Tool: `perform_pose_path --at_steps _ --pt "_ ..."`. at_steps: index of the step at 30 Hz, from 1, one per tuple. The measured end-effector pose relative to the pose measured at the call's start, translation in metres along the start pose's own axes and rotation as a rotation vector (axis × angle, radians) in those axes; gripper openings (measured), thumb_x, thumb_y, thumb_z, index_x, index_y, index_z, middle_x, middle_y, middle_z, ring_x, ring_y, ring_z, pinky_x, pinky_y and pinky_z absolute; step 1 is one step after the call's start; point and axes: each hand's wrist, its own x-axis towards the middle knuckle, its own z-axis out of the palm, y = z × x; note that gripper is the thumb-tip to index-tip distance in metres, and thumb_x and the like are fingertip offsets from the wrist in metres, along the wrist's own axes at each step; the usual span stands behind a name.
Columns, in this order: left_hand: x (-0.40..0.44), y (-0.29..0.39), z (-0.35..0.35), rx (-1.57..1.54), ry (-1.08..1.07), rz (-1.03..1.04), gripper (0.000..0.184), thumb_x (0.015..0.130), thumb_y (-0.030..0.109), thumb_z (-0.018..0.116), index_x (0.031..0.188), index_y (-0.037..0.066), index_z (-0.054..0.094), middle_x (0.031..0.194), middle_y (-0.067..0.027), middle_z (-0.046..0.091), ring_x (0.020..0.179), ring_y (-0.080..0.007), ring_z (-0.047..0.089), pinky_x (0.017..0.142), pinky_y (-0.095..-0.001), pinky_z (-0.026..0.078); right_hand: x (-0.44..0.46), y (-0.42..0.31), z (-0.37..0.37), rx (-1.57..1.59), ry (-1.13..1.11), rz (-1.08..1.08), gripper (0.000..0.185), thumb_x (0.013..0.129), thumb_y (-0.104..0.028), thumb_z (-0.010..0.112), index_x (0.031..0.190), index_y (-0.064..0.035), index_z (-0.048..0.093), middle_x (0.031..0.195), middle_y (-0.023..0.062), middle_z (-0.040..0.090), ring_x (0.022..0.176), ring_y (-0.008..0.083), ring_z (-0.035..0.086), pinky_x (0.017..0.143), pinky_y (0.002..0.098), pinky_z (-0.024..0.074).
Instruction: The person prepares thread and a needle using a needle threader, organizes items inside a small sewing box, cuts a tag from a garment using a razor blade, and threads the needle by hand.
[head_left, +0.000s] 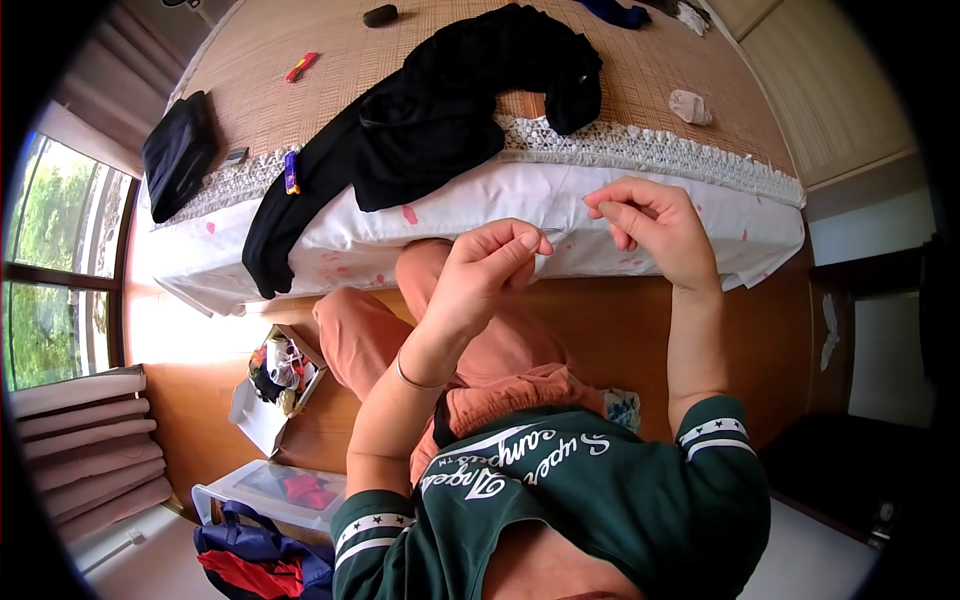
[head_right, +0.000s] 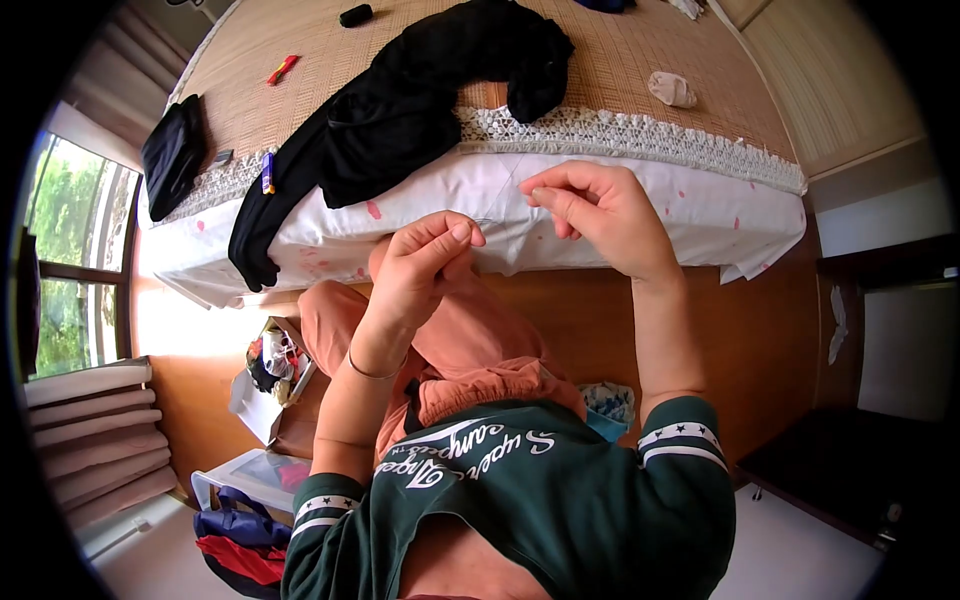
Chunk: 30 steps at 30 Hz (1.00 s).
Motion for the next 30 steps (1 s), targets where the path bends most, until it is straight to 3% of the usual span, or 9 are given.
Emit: perform_pose_path --at_steps 8,13,15,22,30 --pt "-0.004 0.007 -0.003 0.037 0.006 0.013 0.019 0.088 0.017 0.049 0.081 0.0 0.056 0.052 0.006 0.035 0.045 -0.0024 0.024 0.042 -0.018 0.017 0.01 -0.011 0.011 -0.124 -0.192 -0.027 0.012 0.078 -0.004 0.059 0.087 -0.0007 0.065 0.072 0.0003 0.059 0.057 0.0042 0.047 0.049 0.0182 0.0377" --pt "-0.006 0.012 -0.005 0.12 -0.006 0.009 0.019 0.088 0.018 0.049 0.08 0.002 0.056 0.052 0.0069 0.036 0.045 -0.0019 0.026 0.042 -0.0173 0.017 0.018 -0.01 0.014 -0.267 -0.306 -0.224 0.01 0.075 0.001 0.058 0.082 0.0019 0.063 0.074 0.0025 0.058 0.057 0.0055 0.048 0.049 0.0181 0.0376" --pt "-0.007 0.014 -0.007 0.16 -0.035 -0.004 0.019 0.088 0.018 0.049 0.082 0.003 0.058 0.054 0.0073 0.038 0.048 -0.0022 0.028 0.044 -0.0169 0.021 0.019 -0.012 0.015 -0.273 -0.321 -0.209 0.009 0.075 0.001 0.058 0.082 0.0021 0.063 0.073 0.0026 0.058 0.057 0.0056 0.048 0.049 0.0184 0.0379" --pt "-0.009 0.016 -0.005 0.199 -0.011 0.009 0.019 0.087 0.018 0.049 0.079 0.002 0.057 0.052 0.0084 0.036 0.046 -0.0009 0.027 0.042 -0.0167 0.017 0.022 -0.013 0.019 -0.335 -0.341 -0.242 0.007 0.074 0.001 0.058 0.079 0.0022 0.063 0.072 0.0032 0.057 0.058 0.0066 0.049 0.05 0.0194 0.0382" --pt "-0.01 0.021 -0.002 0.269 0.045 0.004 0.018 0.086 0.016 0.053 0.087 -0.001 0.061 0.055 0.0082 0.042 0.047 -0.0001 0.028 0.042 -0.0151 0.019 0.024 -0.017 0.022 -0.391 -0.346 -0.26 0.005 0.072 0.0 0.059 0.076 0.0017 0.062 0.069 0.0043 0.056 0.062 0.0104 0.05 0.055 0.0223 0.0388"
